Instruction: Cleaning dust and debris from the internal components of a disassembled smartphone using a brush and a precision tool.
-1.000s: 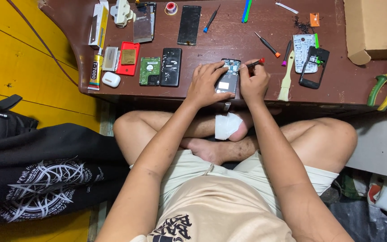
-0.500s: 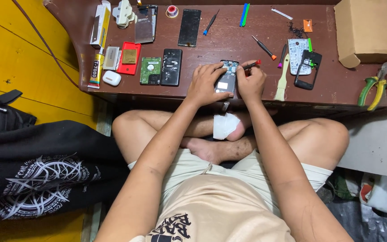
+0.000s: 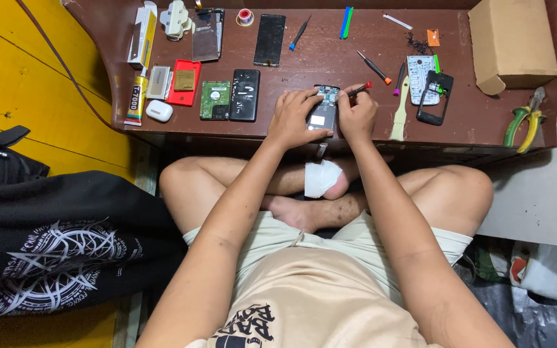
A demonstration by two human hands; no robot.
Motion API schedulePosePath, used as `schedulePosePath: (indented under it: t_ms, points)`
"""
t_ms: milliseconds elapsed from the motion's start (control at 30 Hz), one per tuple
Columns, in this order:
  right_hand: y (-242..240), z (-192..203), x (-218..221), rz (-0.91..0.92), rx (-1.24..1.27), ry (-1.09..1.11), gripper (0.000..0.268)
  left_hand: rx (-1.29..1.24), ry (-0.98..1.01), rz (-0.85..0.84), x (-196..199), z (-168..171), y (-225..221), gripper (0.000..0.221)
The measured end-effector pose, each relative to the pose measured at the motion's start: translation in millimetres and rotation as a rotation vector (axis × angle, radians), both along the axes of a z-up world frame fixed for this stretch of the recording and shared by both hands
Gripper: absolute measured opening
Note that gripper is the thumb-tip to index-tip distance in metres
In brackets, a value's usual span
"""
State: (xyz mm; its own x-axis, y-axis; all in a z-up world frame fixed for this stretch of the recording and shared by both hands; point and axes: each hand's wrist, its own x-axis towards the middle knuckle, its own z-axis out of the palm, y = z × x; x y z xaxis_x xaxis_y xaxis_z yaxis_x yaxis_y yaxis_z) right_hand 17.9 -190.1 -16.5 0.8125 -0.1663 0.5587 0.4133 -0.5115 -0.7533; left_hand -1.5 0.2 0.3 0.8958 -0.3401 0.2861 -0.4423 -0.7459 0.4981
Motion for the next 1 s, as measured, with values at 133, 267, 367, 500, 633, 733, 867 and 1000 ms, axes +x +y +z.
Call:
schedulePosePath:
  t_ms: [133, 267, 367, 500, 633, 733, 867, 1000]
  points:
    - [1, 3, -1, 0.014, -0.002, -0.016, 0.010, -0.005, 0.003, 0.005, 1, -2, 0, 0.082]
    - [2, 3, 0, 0.020, 0.031, -0.013, 0.010, 0.001, 0.004, 0.008, 2, -3, 0, 0.082]
    - [3, 3, 0, 0.037, 0.021, -0.013, 0.010, 0.001, 0.007, 0.009, 1, -1, 0, 0.082]
    - [3, 5, -1, 0.049, 0.009, -0.001, 0.010, 0.004, 0.012, 0.005, 0, 1, 0, 0.080]
    - [-2, -4, 2, 0.042, -0.010, 0.006, 0.010, 0.011, 0.017, 0.018, 0, -1, 0, 0.082]
    - [-2, -8, 3, 0.026, -0.057, -0.002, 0.010, 0.010, 0.030, 0.015, -1, 2, 0, 0.081]
    - [0, -4, 0, -0.005, -0.044, -0.004, 0.008, 0.009, 0.037, 0.014, 0, 1, 0, 0.082]
    - [2, -2, 0, 0.008, -0.046, -0.008, 0.007, -0.012, 0.030, 0.022, -2, 3, 1, 0.082]
